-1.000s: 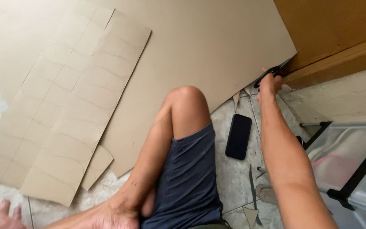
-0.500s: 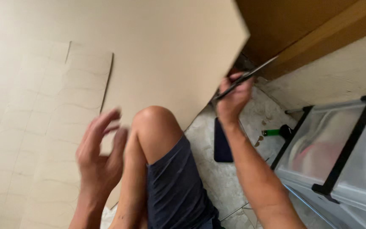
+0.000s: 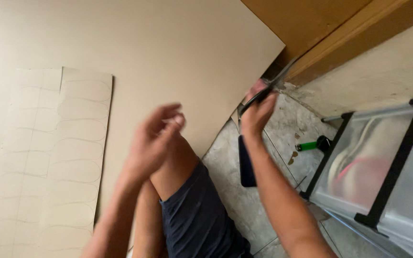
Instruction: The person sits on the floor and traces around a sandal onto a large cardboard sheet, then uses scissors to cut along the traced outlines, cutting out multiple sandal-shaped pieces and stacking the cut pieces aside.
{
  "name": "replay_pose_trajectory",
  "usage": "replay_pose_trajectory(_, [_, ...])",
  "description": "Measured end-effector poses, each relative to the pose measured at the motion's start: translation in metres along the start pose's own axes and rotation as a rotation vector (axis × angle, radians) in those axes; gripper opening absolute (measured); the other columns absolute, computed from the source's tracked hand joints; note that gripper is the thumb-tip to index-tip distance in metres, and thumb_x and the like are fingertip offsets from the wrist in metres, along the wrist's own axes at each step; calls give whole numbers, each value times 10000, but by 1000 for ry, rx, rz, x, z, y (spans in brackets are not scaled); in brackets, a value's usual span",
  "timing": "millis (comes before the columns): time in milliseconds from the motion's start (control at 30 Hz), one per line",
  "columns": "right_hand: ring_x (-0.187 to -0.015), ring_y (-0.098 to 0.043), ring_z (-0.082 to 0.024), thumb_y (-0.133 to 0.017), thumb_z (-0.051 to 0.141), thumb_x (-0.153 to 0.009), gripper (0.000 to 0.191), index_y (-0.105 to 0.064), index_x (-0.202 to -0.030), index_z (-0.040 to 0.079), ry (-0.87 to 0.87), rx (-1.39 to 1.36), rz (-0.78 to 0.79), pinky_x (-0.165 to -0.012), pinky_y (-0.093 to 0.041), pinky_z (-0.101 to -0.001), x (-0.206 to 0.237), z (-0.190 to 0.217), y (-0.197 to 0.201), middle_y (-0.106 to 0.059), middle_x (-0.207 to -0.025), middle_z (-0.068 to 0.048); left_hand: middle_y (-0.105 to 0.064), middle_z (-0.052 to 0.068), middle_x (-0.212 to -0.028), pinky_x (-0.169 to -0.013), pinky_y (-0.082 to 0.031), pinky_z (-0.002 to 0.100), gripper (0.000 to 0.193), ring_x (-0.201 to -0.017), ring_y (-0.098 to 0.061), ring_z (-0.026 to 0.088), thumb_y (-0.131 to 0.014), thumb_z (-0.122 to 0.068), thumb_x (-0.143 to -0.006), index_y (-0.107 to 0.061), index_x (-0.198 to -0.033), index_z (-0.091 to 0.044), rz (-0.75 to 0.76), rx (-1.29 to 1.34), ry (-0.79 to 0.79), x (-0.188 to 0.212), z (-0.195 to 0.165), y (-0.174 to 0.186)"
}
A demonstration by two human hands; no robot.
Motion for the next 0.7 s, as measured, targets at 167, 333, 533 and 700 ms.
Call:
replay_pose_trajectory(167, [-1058,-600,-231,-761,106,-935,364,-498,-1158,-11,-47,303,-138,-950,-496,-386,-98,-72,13,-603,-1160,-148,-793,87,-1074,-858,-589,295,381,-1002,-755,166,-634,-277,-970,-668,-1274,-50,14,-166,57,9,37,-34])
replay_pose_trajectory(333, [-1052,-599,-232,-719,17,-904,332,-501,-1154,-4,59,120,-228,-966,-510,-386,-104,-73,10,-626,-1148,-133,-791,91,-1082,-878,-593,296,385,-1021,-755,172,-634,-292,-976,-665,-1287,-67,4,-66,117,-3,46,-24])
replay_pose_trajectory(533, [-930,-560,-173,-753,12,-964,281,-508,-1101,26,266,78,59,-860,-492,-347,-29,31,-13,-557,-1028,-72,-721,80,-1184,-781,-599,336,419,-1034,-702,184,-642,-318,-986,-623,-1336,-89,-171,-196,-218,-34,-23,-14])
replay_pose_trajectory(700, [-957,-609,-154,-710,94,-970,237,-501,-1064,32,304,-10,428,-843,-524,-335,74,104,-62,-642,-1150,-114,-642,185,-1249,-727,-657,355,620,-1032,-669,199,-654,-372,-1003,-425,-1497,-74,-366,-28,-101,-85,-100,33])
Point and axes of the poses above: each hand's wrist, its own x-axis away from the middle knuckle, its own y-axis out of the back of the hand, z = x × y, the point moved 10 cm from there along -x, towards the middle knuckle
